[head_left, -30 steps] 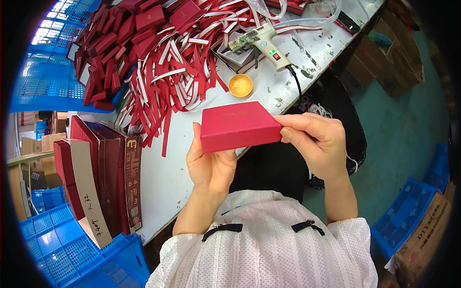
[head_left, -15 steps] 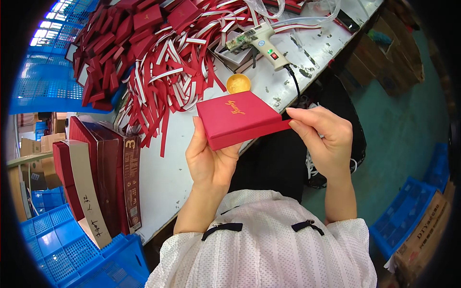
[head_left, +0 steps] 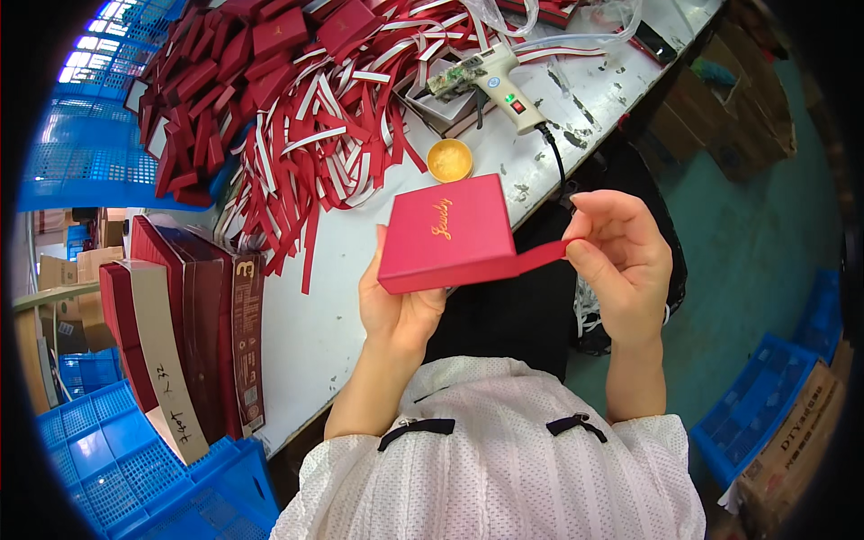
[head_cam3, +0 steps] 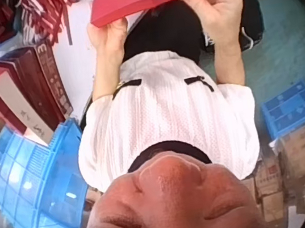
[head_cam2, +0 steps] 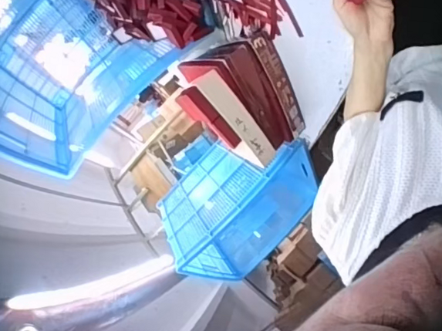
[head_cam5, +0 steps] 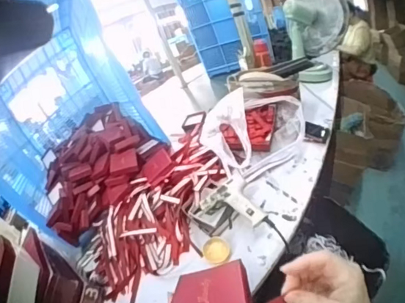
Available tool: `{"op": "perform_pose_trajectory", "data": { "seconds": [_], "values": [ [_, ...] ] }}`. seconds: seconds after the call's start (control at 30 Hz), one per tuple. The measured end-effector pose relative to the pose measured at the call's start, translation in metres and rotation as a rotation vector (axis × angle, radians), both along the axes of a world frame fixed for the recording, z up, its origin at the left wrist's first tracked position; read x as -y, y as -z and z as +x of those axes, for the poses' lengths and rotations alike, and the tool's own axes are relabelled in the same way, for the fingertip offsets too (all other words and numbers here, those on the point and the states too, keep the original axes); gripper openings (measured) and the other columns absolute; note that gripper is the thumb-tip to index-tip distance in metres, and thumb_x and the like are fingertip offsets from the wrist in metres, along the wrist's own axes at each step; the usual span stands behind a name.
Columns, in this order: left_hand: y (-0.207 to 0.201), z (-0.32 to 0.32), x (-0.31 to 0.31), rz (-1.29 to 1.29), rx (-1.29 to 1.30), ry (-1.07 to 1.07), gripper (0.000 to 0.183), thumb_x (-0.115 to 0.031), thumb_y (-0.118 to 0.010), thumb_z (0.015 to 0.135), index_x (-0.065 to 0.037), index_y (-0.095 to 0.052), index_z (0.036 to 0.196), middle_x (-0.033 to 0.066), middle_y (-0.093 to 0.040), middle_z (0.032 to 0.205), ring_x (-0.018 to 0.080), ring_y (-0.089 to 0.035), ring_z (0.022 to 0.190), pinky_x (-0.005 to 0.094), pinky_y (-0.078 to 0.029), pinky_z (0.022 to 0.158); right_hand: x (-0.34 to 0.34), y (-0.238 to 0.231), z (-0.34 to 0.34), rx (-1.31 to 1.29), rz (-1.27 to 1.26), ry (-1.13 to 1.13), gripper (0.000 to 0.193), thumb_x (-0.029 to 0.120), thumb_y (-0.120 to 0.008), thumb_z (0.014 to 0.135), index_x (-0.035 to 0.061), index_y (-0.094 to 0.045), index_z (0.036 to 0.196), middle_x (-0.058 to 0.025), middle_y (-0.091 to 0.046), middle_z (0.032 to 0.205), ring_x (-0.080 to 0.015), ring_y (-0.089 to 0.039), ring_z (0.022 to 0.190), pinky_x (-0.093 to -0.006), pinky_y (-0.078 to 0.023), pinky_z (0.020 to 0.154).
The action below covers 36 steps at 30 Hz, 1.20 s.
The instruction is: The person repeatedly picks up small red boxes and red ribbons from a table, ties the ribbons around the boxes by hand, and places the finished boxes into a blue plastic crate. The process is repeated continuously throughout the clip.
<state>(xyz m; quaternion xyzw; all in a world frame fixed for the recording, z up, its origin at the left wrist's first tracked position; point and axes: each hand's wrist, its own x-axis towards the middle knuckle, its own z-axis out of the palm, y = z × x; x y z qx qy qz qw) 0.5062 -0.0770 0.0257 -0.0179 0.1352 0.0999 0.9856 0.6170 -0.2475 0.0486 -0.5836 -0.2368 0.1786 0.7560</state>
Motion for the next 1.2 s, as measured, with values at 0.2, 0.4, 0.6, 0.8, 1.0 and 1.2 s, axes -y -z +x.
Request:
{"op": "perform_pose_trajectory", "data": {
  "seconds": [0.2,0.4,0.6,0.8,1.0,1.2],
  "values": [
    [0.025,0.011,0.005,0.134,-0.087,0.213,0.044,-0.032,-0.024,0.087,0.001,-0.038,0.113,0.0157,-0.048,0.108,0.0249,-0.053,0.094,0.034,-0.049,0.073,-0.017,0.001,-0.01,0.37,-0.097,-0.013,0.023,-0.007,-0.057,0.068,0.0003,-0.05,0.088,-0.0072,-0.054,0.073,-0.0136,-0.055,0.064,-0.0238,-0.046,0.059],
    [0.02,0.011,0.009,0.164,-0.036,0.207,0.043,-0.03,-0.024,0.087,0.001,-0.037,0.115,0.0165,-0.048,0.109,0.0267,-0.051,0.097,0.0392,-0.044,0.081,-0.022,0.002,-0.016,0.559,-0.181,-0.003,0.036,-0.003,-0.063,0.064,0.0003,-0.045,0.096,-0.0077,-0.054,0.079,-0.0138,-0.052,0.065,-0.0235,-0.044,0.058],
    [0.025,0.0,0.012,0.337,-0.211,0.063,0.042,-0.028,-0.023,0.087,0.0,-0.038,0.115,0.0162,-0.048,0.108,0.0277,-0.05,0.096,0.0407,-0.042,0.083,-0.026,0.0,-0.015,0.413,-0.216,0.078,0.083,0.017,-0.076,0.054,0.0019,-0.028,0.12,-0.008,-0.04,0.113,-0.0117,-0.045,0.085,-0.0232,-0.039,0.07],
    [0.018,-0.003,0.011,0.344,-0.232,0.09,0.04,-0.033,-0.026,0.084,-0.004,-0.044,0.105,0.0165,-0.05,0.099,0.0289,-0.052,0.087,0.0394,-0.043,0.076,-0.039,0.005,-0.04,-0.031,-0.023,-0.299,0.063,0.013,-0.07,0.063,-0.0005,-0.035,0.114,-0.0075,-0.055,0.088,-0.0112,-0.052,0.073,-0.0224,-0.042,0.066],
    [0.031,-0.016,0.0,0.595,-0.31,-0.022,0.057,-0.052,-0.028,0.082,-0.005,-0.041,0.11,0.0152,-0.047,0.106,0.0278,-0.048,0.095,0.04,-0.04,0.08,-0.058,0.002,-0.052,-0.346,0.055,-0.339,0.021,0.006,-0.051,0.079,-0.0021,-0.044,0.098,-0.0015,-0.054,0.067,-0.0042,-0.049,0.058,-0.0181,-0.038,0.052],
    [0.013,-0.066,-0.025,1.699,-0.299,0.002,0.052,-0.033,-0.063,0.07,-0.002,-0.043,0.107,0.0107,-0.046,0.103,0.0176,-0.042,0.098,0.0292,-0.031,0.086,-0.078,0.02,-0.067,0.072,-0.248,-0.513,0.007,0.008,-0.05,0.078,0.0013,-0.052,0.079,-0.0094,-0.051,0.057,-0.0151,-0.05,0.048,-0.0251,-0.038,0.047]
  ]
}}
